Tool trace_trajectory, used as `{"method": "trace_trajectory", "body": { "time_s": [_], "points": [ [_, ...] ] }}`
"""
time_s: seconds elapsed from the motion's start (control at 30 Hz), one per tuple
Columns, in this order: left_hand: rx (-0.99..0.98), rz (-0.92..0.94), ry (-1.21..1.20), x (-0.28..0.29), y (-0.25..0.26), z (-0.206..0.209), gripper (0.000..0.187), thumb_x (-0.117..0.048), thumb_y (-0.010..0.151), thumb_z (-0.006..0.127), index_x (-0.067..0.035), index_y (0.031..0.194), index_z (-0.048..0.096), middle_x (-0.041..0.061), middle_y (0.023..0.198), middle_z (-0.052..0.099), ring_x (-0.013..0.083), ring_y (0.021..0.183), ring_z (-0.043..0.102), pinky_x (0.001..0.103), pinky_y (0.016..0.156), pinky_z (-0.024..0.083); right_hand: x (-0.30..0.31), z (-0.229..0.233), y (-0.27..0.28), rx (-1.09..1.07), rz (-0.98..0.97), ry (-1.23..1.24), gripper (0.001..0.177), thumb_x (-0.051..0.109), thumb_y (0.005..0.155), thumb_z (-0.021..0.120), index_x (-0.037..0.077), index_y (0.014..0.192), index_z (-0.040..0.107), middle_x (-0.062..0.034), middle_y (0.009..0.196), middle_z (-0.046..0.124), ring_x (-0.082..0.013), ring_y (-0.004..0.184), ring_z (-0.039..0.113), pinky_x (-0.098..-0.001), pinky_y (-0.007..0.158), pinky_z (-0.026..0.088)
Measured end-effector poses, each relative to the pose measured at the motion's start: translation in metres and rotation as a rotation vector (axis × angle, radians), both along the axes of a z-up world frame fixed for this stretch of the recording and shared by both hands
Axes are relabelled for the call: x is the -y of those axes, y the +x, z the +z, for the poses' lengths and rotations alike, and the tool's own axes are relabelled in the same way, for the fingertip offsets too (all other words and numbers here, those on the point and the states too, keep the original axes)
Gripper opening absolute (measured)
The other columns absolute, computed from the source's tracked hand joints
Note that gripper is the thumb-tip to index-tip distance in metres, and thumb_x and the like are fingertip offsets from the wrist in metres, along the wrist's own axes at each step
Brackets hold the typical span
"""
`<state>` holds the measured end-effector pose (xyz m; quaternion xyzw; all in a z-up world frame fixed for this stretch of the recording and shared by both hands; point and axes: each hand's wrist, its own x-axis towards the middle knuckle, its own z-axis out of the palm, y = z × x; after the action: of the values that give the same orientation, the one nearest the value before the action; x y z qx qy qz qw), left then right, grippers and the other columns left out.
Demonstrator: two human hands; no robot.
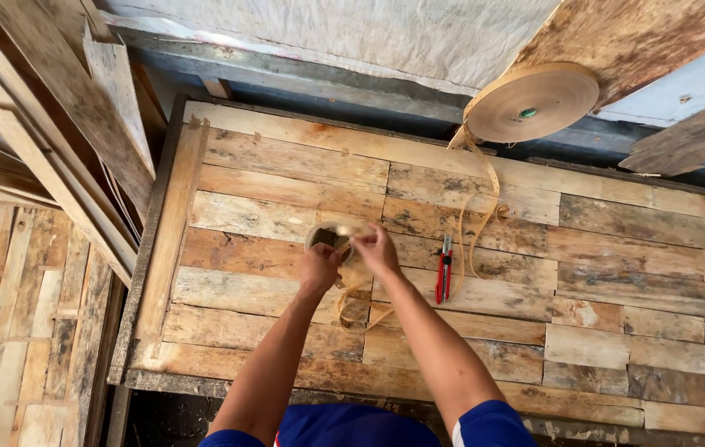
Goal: Applying and cutting adhesive edge banding tape to wooden boards on a workbench.
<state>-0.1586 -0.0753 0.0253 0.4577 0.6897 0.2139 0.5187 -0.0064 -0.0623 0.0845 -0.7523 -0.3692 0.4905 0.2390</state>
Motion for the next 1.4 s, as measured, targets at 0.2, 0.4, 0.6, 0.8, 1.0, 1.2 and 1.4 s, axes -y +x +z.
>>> {"method": "trace_trajectory", "body": {
  "time_s": [0.2,0.4,0.6,0.8,1.0,1.2,1.4],
  "points": [
    [-0.104,-0.028,-0.039,-0.014,0.005,0.026,0.022,-0.020,0.094,0.069,0.001,0.101,0.067,0.016,0.080,0.076,0.0241,0.060,0.077,0.037,0.060,0.061,-0.001,-0.086,-0.007,0.072,0.132,0.028,0.071,0.024,0.086,0.077,0.005,0.147,0.047,-0.0068,0.101,0.071,-0.0182,0.084,0.070,-0.0319,0.072,0.058],
    [-0.142,-0.096,-0.023,-0.018,0.005,0.020,0.020,-0.015,0.096,0.066,0.004,0.102,0.065,0.018,0.080,0.075,0.0251,0.063,0.076,0.036,0.061,0.062,-0.004,-0.078,-0.019,0.207,0.132,-0.012,0.070,0.035,0.084,0.084,0.004,0.137,0.051,-0.0103,0.101,0.068,-0.0210,0.086,0.067,-0.0341,0.074,0.056],
    [-0.175,-0.159,-0.132,-0.026,0.006,0.013,0.024,-0.017,0.099,0.065,0.006,0.105,0.062,0.018,0.080,0.075,0.0225,0.061,0.076,0.031,0.052,0.061,-0.008,-0.086,-0.021,0.084,0.073,-0.070,0.066,0.031,0.085,0.082,0.001,0.131,0.046,-0.0142,0.116,0.063,-0.0233,0.095,0.069,-0.0321,0.080,0.061],
    [-0.102,-0.129,-0.118,-0.024,0.002,0.014,0.025,-0.016,0.097,0.067,0.006,0.108,0.063,0.017,0.079,0.075,0.0222,0.059,0.075,0.032,0.052,0.061,-0.012,-0.075,-0.021,0.118,0.078,-0.076,0.065,0.031,0.083,0.084,0.002,0.129,0.048,-0.0147,0.116,0.063,-0.0238,0.097,0.068,-0.0335,0.082,0.060],
    [0.031,-0.063,-0.101,-0.015,-0.002,-0.002,0.021,-0.011,0.098,0.063,0.005,0.111,0.066,0.012,0.084,0.078,0.0187,0.062,0.077,0.032,0.053,0.061,-0.015,-0.061,-0.025,0.105,0.043,-0.137,0.060,0.025,0.084,0.081,0.003,0.130,0.049,-0.0146,0.116,0.063,-0.0248,0.098,0.069,-0.0362,0.083,0.060],
    [0.081,-0.007,-0.158,-0.001,-0.006,0.020,0.030,-0.025,0.100,0.069,0.003,0.112,0.068,0.010,0.087,0.079,0.0159,0.068,0.078,0.028,0.055,0.058,-0.016,-0.073,-0.024,0.140,0.003,-0.125,0.059,0.025,0.082,0.085,0.004,0.126,0.052,-0.0139,0.116,0.065,-0.0241,0.099,0.070,-0.0361,0.083,0.060],
    [0.247,0.083,-0.092,0.025,-0.020,0.022,0.037,-0.019,0.097,0.066,0.001,0.127,0.057,0.013,0.089,0.080,0.0151,0.072,0.077,0.029,0.057,0.056,-0.014,-0.064,-0.028,0.109,-0.053,-0.150,0.055,0.023,0.084,0.083,0.004,0.125,0.052,-0.0141,0.112,0.067,-0.0250,0.096,0.070,-0.0369,0.080,0.062]
  ]
}}
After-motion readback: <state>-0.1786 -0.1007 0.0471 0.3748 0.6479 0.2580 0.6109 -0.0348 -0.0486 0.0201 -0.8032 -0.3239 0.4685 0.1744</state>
